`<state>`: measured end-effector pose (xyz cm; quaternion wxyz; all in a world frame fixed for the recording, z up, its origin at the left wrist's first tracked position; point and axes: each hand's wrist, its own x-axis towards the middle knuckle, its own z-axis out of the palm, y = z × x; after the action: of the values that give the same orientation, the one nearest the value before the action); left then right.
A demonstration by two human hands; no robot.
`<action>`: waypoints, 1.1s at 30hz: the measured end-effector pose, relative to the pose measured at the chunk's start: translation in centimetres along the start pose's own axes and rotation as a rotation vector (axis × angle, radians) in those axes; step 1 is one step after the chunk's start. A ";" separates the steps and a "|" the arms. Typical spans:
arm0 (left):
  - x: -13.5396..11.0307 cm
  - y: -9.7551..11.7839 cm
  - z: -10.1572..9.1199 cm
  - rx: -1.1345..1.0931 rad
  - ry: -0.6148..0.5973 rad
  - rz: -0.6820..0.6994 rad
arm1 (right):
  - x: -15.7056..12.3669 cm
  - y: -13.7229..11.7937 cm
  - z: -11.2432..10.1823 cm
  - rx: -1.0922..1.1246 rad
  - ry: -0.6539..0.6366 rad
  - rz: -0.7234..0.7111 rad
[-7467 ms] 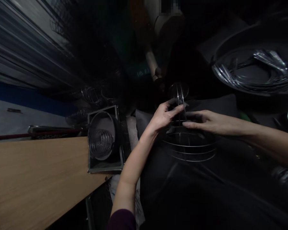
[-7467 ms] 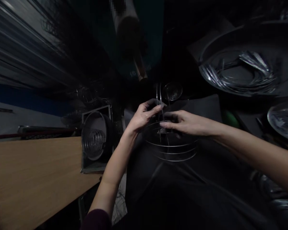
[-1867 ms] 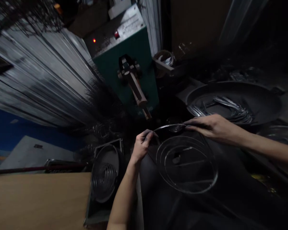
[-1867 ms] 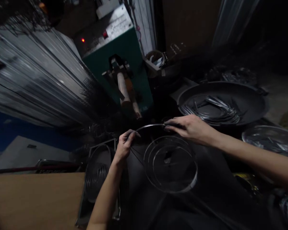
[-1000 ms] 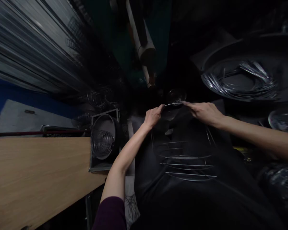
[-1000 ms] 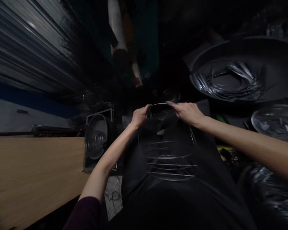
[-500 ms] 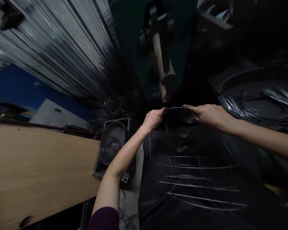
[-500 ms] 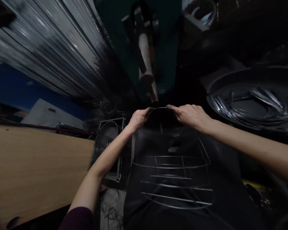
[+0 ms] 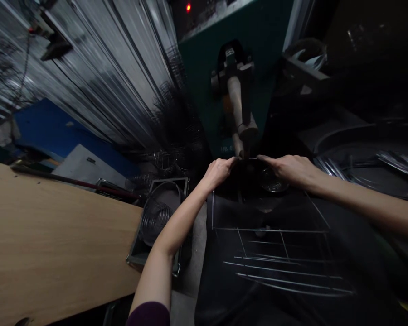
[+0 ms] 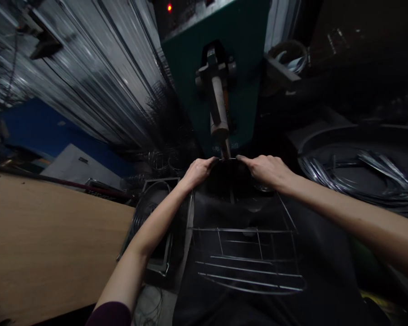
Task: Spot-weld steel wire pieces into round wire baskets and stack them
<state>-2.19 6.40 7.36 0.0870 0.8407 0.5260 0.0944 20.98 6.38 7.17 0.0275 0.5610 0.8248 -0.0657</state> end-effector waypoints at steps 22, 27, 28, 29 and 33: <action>0.3 -0.5 -0.1 -0.107 0.016 -0.042 | 0.3 -0.8 -1.5 -0.010 -0.022 -0.011; 0.4 -0.9 0.1 -0.111 0.042 -0.008 | 0.3 -0.9 -1.5 0.042 -0.009 -0.004; 0.4 -0.8 0.2 -0.103 0.045 -0.012 | 0.3 -0.9 -1.5 0.046 -0.003 -0.001; 0.4 -0.8 0.2 -0.093 0.044 -0.019 | 0.3 -0.8 -1.4 0.045 0.002 -0.001; 0.4 -0.5 0.2 -0.071 0.025 -0.055 | 0.6 -0.2 -0.8 0.036 0.015 -0.004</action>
<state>-2.44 6.94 7.04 0.1126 0.8212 0.5461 0.1212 20.57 6.91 7.91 0.0112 0.5603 0.8247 -0.0764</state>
